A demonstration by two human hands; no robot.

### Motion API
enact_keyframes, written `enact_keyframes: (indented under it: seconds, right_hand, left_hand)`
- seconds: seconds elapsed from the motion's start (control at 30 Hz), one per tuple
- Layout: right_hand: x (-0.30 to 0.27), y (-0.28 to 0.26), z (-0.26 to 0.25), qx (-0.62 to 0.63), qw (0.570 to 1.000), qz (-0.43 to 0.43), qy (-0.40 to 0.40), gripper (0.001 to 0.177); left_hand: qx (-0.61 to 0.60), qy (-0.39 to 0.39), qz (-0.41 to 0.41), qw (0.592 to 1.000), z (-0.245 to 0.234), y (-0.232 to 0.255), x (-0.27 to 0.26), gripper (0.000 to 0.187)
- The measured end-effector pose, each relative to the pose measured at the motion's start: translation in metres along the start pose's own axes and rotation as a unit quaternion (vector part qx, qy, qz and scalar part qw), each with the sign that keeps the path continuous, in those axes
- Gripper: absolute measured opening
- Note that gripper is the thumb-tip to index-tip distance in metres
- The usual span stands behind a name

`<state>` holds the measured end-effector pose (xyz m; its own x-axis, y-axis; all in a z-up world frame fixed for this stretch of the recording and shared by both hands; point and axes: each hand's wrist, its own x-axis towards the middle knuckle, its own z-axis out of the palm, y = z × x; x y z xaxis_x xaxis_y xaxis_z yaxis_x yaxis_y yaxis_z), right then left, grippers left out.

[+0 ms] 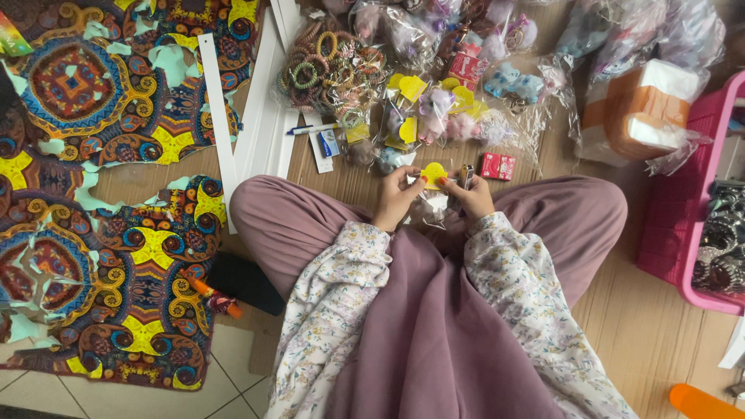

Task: The person places small plush charms and decorative keychains into individual plastic bags and seals them.

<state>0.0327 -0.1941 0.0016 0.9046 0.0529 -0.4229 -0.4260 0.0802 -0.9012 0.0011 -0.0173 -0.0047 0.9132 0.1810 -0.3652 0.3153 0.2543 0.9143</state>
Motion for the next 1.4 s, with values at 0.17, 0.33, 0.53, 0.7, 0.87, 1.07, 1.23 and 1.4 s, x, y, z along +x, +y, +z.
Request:
enact_keyframes:
  seconds: [0.17, 0.33, 0.53, 0.7, 0.87, 1.07, 1.23, 1.4]
  right_hand:
    - [0.008, 0.013, -0.007, 0.023, 0.999, -0.001, 0.023, 0.031]
    - [0.004, 0.01, -0.006, 0.006, 0.999, -0.003, 0.046, 0.029]
    - [0.008, 0.016, -0.005, 0.002, 0.997, -0.011, 0.072, 0.03]
    - [0.022, 0.019, -0.009, -0.087, 0.972, -0.076, 0.202, 0.032]
    - [0.013, -0.03, 0.011, -0.068, 0.945, -0.197, 0.252, 0.057]
    - [-0.008, -0.042, 0.044, -0.118, 0.951, -0.197, 0.207, 0.058]
    - [-0.001, -0.032, 0.049, -0.116, 0.954, -0.192, 0.201, 0.05]
    - [0.016, -0.009, 0.036, -0.194, 0.922, -0.213, 0.259, 0.051]
  left_hand:
    - [-0.027, 0.037, 0.005, 0.999, -0.004, 0.011, -0.002, 0.032]
    - [-0.023, 0.031, 0.001, 0.999, -0.004, 0.003, 0.0, 0.037]
    - [0.01, 0.023, 0.002, 1.0, -0.002, 0.005, -0.002, 0.034]
    - [0.226, 0.041, 0.132, 0.964, 0.001, 0.022, -0.009, 0.018]
    - [0.327, -0.002, 0.225, 0.918, 0.012, 0.043, -0.027, 0.014]
    - [0.322, -0.022, 0.268, 0.908, 0.017, 0.042, -0.031, 0.014]
    - [0.314, -0.02, 0.272, 0.91, 0.018, 0.031, -0.031, 0.014]
    - [0.307, -0.03, 0.248, 0.918, 0.022, 0.03, -0.033, 0.016]
